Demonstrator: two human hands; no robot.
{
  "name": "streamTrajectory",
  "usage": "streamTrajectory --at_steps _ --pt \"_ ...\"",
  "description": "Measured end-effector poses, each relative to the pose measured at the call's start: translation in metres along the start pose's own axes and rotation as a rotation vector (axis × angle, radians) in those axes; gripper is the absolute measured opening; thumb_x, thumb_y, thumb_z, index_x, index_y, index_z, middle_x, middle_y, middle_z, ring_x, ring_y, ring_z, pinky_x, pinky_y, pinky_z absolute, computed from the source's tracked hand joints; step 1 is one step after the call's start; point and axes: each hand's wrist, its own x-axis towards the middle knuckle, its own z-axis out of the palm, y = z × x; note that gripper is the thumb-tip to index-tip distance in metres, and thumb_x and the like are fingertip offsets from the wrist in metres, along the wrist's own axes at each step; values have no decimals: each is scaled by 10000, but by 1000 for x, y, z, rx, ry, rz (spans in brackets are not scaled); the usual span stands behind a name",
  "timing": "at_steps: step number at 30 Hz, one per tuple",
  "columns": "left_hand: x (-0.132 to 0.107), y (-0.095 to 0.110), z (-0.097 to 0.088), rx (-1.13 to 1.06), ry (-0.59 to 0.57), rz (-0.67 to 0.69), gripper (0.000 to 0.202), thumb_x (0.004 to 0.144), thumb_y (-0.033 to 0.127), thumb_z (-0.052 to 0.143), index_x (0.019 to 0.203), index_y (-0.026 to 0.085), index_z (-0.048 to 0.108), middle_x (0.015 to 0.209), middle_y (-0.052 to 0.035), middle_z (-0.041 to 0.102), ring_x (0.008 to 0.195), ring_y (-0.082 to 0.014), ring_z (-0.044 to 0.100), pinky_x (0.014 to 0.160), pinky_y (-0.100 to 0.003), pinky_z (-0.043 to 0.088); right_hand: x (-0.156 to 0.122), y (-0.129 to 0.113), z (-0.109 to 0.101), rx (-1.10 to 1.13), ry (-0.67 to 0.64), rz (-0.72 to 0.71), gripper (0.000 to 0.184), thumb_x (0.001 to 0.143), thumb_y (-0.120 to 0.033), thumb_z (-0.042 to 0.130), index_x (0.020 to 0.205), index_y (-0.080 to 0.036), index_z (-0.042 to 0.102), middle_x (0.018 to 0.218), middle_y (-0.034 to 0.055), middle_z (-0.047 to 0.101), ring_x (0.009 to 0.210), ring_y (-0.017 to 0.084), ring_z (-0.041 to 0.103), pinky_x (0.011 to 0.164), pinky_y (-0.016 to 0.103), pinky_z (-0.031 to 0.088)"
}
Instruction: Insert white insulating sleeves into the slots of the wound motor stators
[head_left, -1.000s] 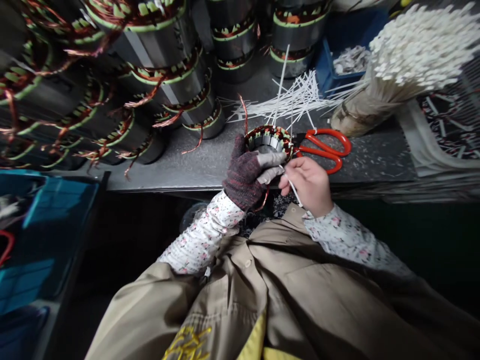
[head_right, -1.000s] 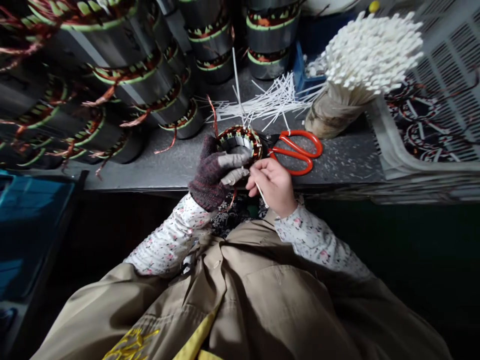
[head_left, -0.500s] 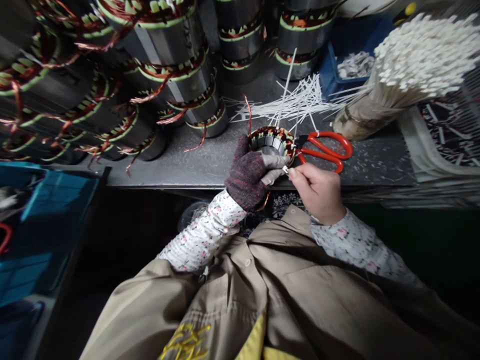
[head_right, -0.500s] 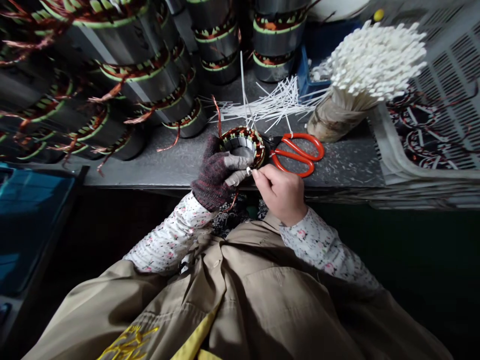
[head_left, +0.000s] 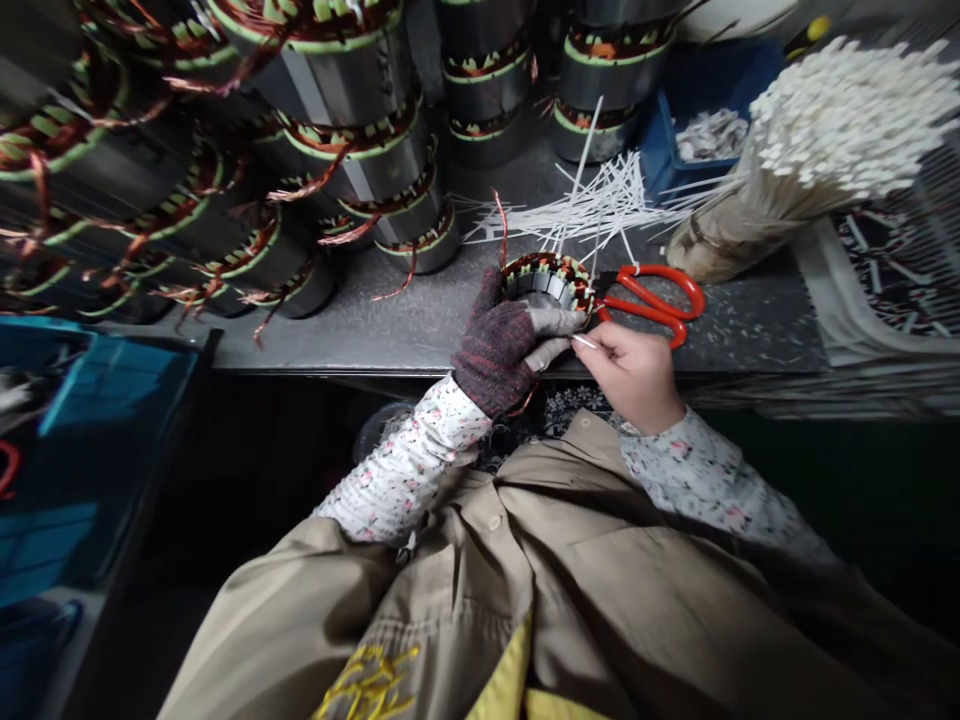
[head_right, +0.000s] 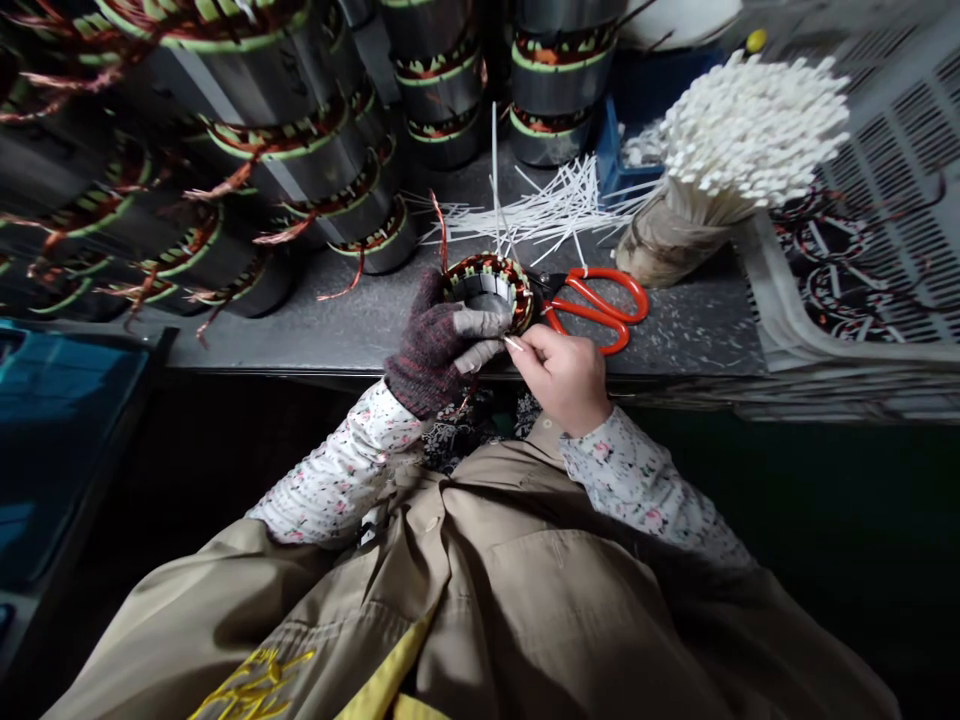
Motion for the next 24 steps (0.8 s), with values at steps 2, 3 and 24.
streamTrajectory --at_steps 2,3,24 --pt "0 0 -1 24 -26 14 214 1026 385 523 1141 310 686 1050 8 783 1012 -182 740 1290 -605 260 2 1 -1 18 17 11 308 826 -406 624 598 -216 542 498 -37 432 485 104 358 529 282 267" --pt "0 0 -2 39 -33 24 221 1031 392 512 1149 318 684 1056 13 784 1021 -177 738 1291 -584 272 2 0 -3 28 37 0 294 819 -401 648 614 -215 548 513 -39 436 491 104 368 532 279 281" --pt "3 2 -14 237 -100 80 313 1001 491 504 871 222 598 884 -34 727 920 -206 722 1213 -568 410 -23 -20 -27 940 -215 230 380 853 -495 719 611 -230 591 587 3 520 586 156 510 572 320 446"
